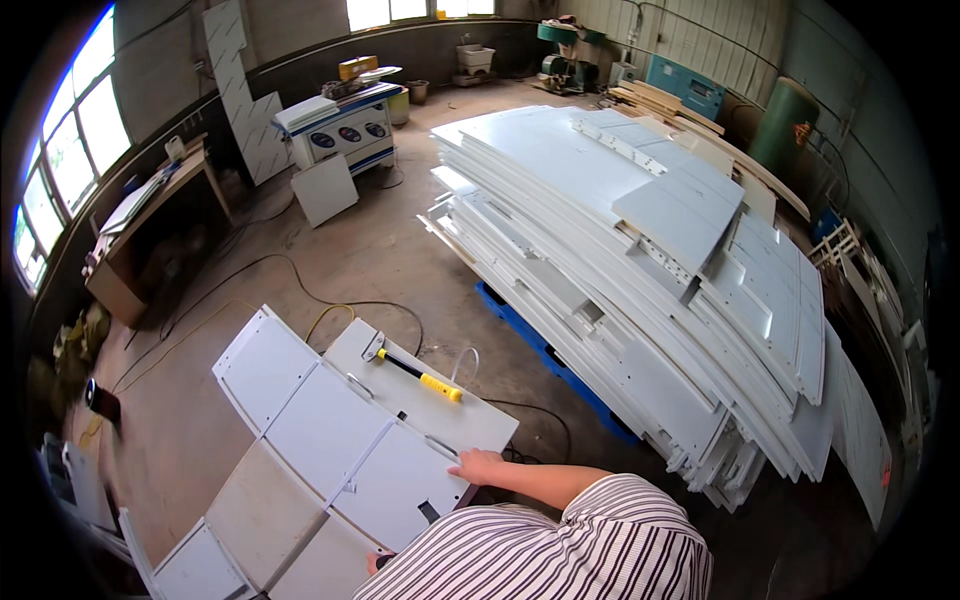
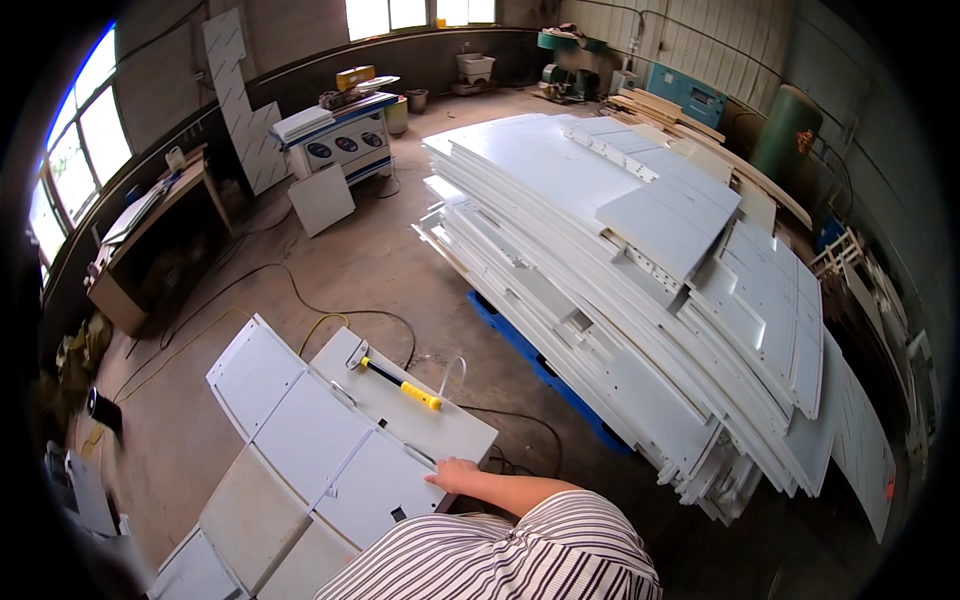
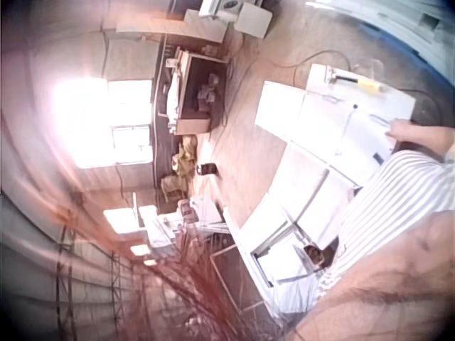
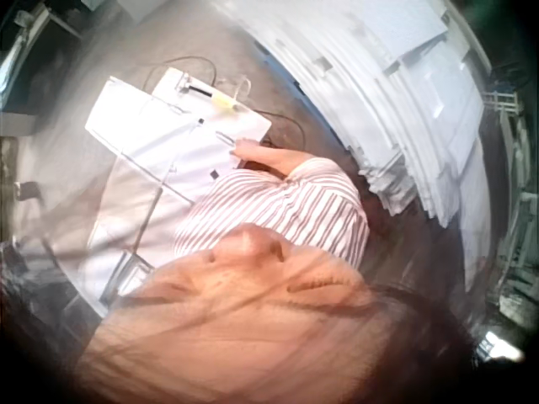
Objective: The person repeatedly picks up white rectangular panels from a pile, places them on a workbench, and secures them with a white strap. The person then carries the strapped panels to a stack and places them on top. This cycle repeats throughout the clip.
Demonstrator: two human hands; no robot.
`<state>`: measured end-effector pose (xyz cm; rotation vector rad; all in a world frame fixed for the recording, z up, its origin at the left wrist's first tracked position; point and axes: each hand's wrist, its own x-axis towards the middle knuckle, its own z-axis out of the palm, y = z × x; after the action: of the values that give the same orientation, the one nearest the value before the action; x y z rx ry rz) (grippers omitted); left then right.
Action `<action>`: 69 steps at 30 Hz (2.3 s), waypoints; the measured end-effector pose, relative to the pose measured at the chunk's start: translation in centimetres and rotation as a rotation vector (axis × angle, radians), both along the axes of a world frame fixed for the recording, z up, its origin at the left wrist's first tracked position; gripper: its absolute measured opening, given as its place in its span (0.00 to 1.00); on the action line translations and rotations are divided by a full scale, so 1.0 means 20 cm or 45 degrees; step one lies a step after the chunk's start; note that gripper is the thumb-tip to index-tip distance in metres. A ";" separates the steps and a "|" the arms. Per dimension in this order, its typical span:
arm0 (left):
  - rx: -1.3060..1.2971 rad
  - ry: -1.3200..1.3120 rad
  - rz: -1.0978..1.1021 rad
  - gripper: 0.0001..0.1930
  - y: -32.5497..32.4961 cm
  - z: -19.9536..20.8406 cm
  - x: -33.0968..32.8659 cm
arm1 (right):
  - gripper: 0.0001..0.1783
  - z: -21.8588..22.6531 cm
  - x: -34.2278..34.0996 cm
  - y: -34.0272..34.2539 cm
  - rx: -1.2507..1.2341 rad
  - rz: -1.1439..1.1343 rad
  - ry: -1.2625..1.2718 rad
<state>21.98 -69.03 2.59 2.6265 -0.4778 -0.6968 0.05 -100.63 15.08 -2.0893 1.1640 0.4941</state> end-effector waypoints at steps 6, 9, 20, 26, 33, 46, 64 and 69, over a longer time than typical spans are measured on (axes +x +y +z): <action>-0.055 -0.056 0.119 0.25 0.07 -0.10 -0.05 | 0.35 -0.11 -0.01 -0.03 -0.100 0.043 -0.089; -0.414 0.024 0.398 0.24 0.42 -0.60 0.00 | 0.31 -0.06 0.12 -0.04 -0.012 0.149 -0.148; 0.078 -0.070 0.145 0.15 -0.03 0.43 -0.24 | 0.36 -0.34 -0.01 -0.20 0.141 0.161 -0.041; -0.139 0.054 0.343 0.17 -0.03 0.57 -0.21 | 0.34 -0.25 -0.03 -0.12 0.951 -0.598 -0.453; -1.022 0.832 0.881 0.26 0.29 0.49 -0.12 | 0.25 0.10 0.09 0.21 1.104 -0.279 -0.224; -0.811 0.920 0.786 0.22 1.56 0.54 0.03 | 0.35 -0.04 0.36 0.85 1.222 0.559 0.233; -0.116 -0.077 0.495 0.19 1.93 1.44 -0.83 | 0.32 0.24 0.80 0.75 1.715 -0.895 -0.773; -0.311 -0.064 0.377 0.25 1.73 1.57 -0.59 | 0.32 0.38 0.29 0.52 1.725 -1.155 -1.149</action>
<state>10.22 -34.44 34.07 2.4175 -0.1677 -0.4474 5.85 -90.32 22.69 -0.3661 0.6924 -0.1471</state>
